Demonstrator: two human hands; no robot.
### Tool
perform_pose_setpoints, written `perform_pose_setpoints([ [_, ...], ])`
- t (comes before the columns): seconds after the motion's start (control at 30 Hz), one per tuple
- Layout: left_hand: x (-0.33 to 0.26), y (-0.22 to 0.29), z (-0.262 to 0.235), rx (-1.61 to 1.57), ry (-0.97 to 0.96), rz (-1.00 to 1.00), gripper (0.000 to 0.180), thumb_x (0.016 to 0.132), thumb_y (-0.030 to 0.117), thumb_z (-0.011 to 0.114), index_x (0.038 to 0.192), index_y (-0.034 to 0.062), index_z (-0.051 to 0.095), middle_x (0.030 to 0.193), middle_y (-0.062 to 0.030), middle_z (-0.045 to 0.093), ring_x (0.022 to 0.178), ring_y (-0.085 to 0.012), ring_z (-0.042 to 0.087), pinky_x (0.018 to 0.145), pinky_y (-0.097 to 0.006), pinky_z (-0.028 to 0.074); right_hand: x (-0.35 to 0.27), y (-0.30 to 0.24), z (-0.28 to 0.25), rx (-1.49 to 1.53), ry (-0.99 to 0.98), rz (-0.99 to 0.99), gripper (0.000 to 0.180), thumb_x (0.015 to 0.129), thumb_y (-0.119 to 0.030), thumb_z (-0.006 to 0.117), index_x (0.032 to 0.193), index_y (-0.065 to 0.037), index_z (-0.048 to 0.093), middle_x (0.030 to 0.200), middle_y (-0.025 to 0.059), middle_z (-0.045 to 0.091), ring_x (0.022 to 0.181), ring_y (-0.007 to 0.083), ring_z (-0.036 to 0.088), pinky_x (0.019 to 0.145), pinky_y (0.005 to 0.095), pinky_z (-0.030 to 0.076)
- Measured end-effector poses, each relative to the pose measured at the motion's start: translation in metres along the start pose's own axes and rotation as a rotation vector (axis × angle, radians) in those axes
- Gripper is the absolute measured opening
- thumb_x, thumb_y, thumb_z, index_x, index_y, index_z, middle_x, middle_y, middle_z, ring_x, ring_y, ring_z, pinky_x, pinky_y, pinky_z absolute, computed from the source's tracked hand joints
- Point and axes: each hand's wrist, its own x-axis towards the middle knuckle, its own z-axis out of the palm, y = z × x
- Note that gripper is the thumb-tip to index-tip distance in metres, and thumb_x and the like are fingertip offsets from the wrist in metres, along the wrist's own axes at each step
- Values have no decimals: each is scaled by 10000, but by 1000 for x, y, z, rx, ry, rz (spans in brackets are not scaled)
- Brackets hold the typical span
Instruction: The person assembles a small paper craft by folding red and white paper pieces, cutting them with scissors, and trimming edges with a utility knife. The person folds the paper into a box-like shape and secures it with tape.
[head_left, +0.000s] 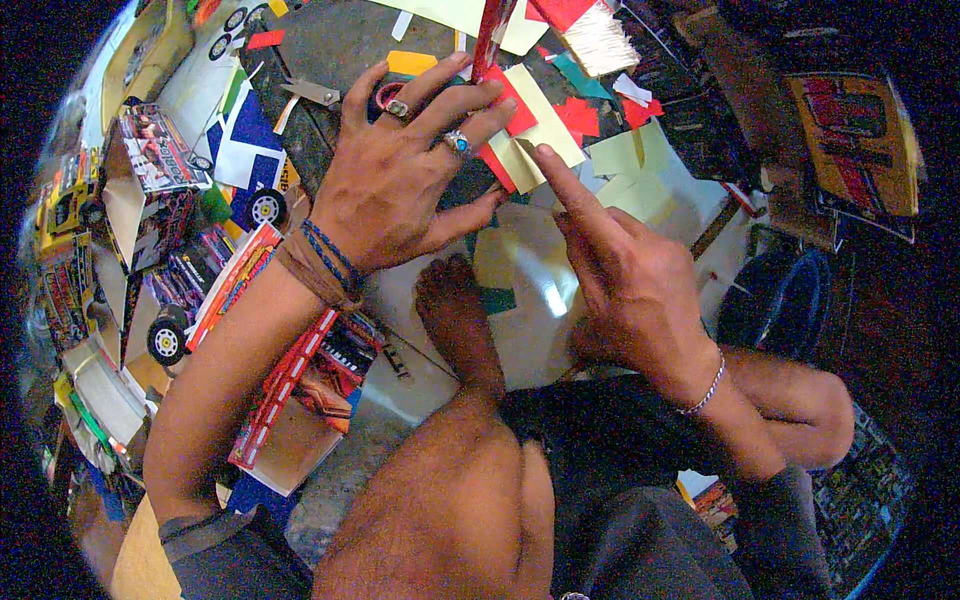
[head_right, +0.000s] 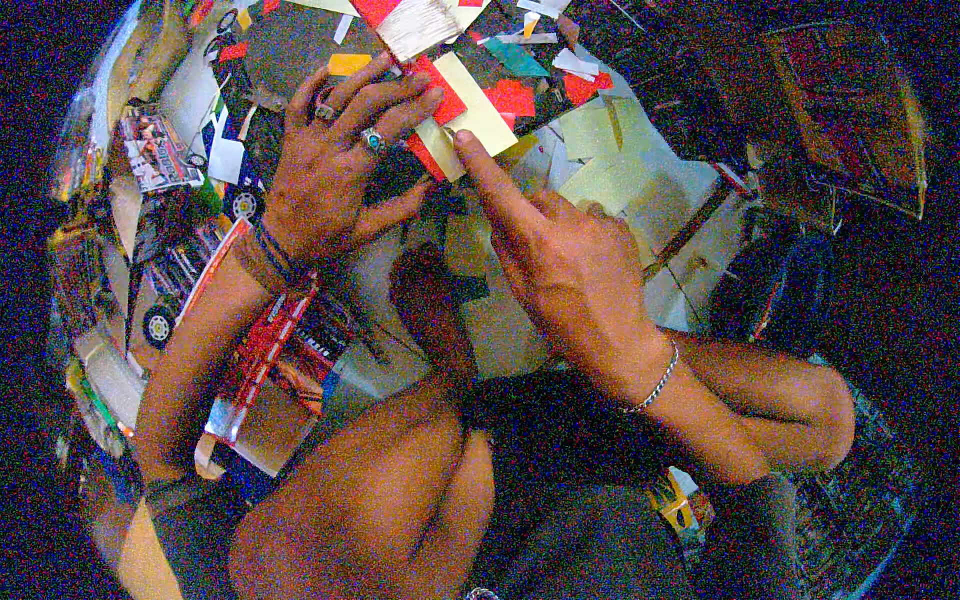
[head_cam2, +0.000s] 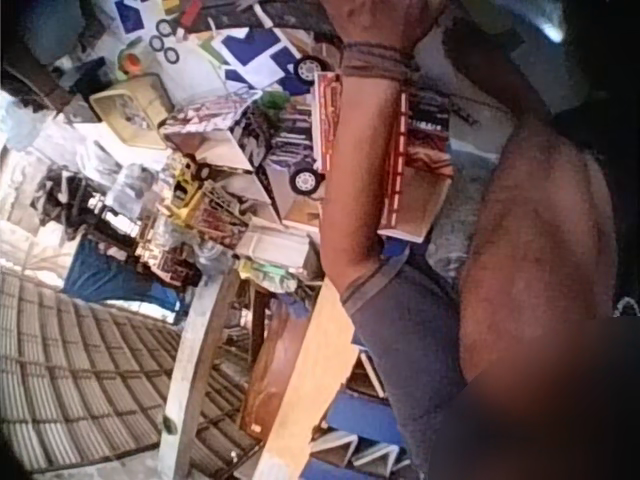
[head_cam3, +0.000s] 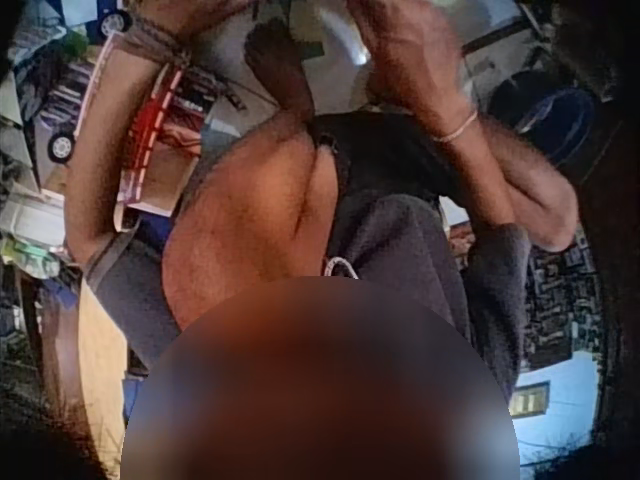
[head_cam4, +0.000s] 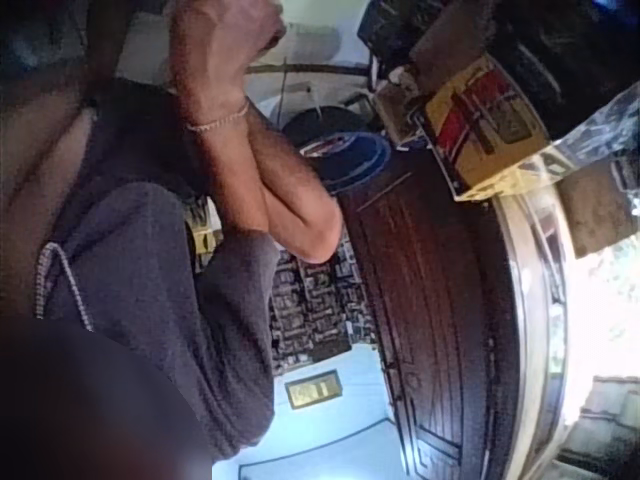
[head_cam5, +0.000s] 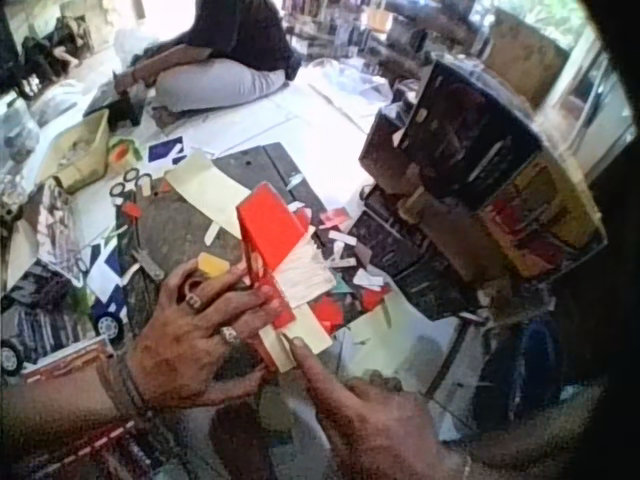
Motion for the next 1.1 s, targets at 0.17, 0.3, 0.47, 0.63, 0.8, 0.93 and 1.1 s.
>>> perform_pose_setpoints([
  [0.17, 0, 0, 0, 20, -2, 4, 643, 826, 460, 709, 1391, 181, 581, 1402, -18, 551, 1452, -225, 387, 1170, -545, 186, 2, 1, -1, 9, -32, 6, 593, 989, -160, 606, 1536, -304, 431, 776, 172, 657, 639, 361, 645, 609, 475, 515],
  [0.3, 0, -1, 2, -2, 10, 6, 647, 824, 464, 711, 1392, 180, 579, 1402, -15, 551, 1448, -221, 391, 1170, -542, 187, 2, 2, -2, 21, -50, 13, 598, 989, -152, 604, 1539, -304, 425, 783, 178, 660, 650, 362, 651, 615, 474, 518],
  [0.47, 0, -1, 2, 18, 7, 4, 643, 829, 469, 708, 1390, 183, 580, 1395, -11, 553, 1444, -216, 395, 1169, -541, 188, 3, 2, -2, 48, -24, -14, 608, 986, -147, 606, 1542, -306, 419, 782, 180, 661, 652, 370, 649, 619, 477, 519],
  [0.63, 0, 0, 1, 4, 2, -3, 642, 832, 470, 709, 1390, 182, 577, 1392, -8, 553, 1441, -218, 398, 1166, -543, 192, 3, 2, -3, 43, -47, -8, 637, 971, -125, 617, 1548, -300, 411, 788, 184, 664, 656, 373, 650, 623, 479, 520],
  [0.8, 0, 0, -1, 10, -50, -22, 746, 788, 414, 751, 1473, 237, 514, 1477, -16, 523, 1460, -243, 386, 1205, -522, 178, 3, 3, -1, 58, -49, -21, 654, 966, -117, 620, 1553, -301, 399, 818, 189, 683, 682, 376, 665, 640, 485, 528],
  [0.93, 0, 0, -2, 17, -50, -22, 740, 792, 414, 747, 1472, 238, 515, 1478, -17, 522, 1464, -243, 381, 1205, -527, 174, 4, 2, 2, 57, -37, -16, 656, 965, -117, 620, 1554, -299, 396, 836, 190, 695, 691, 373, 673, 645, 482, 532],
  [1.1, 0, 0, -2, 16, -56, -25, 745, 789, 415, 752, 1473, 241, 514, 1478, -14, 525, 1462, -246, 385, 1206, -531, 174, 3, 2, 0, 27, -72, 5, 661, 963, -112, 621, 1555, -297, 393, 847, 194, 697, 694, 376, 677, 638, 481, 535],
])
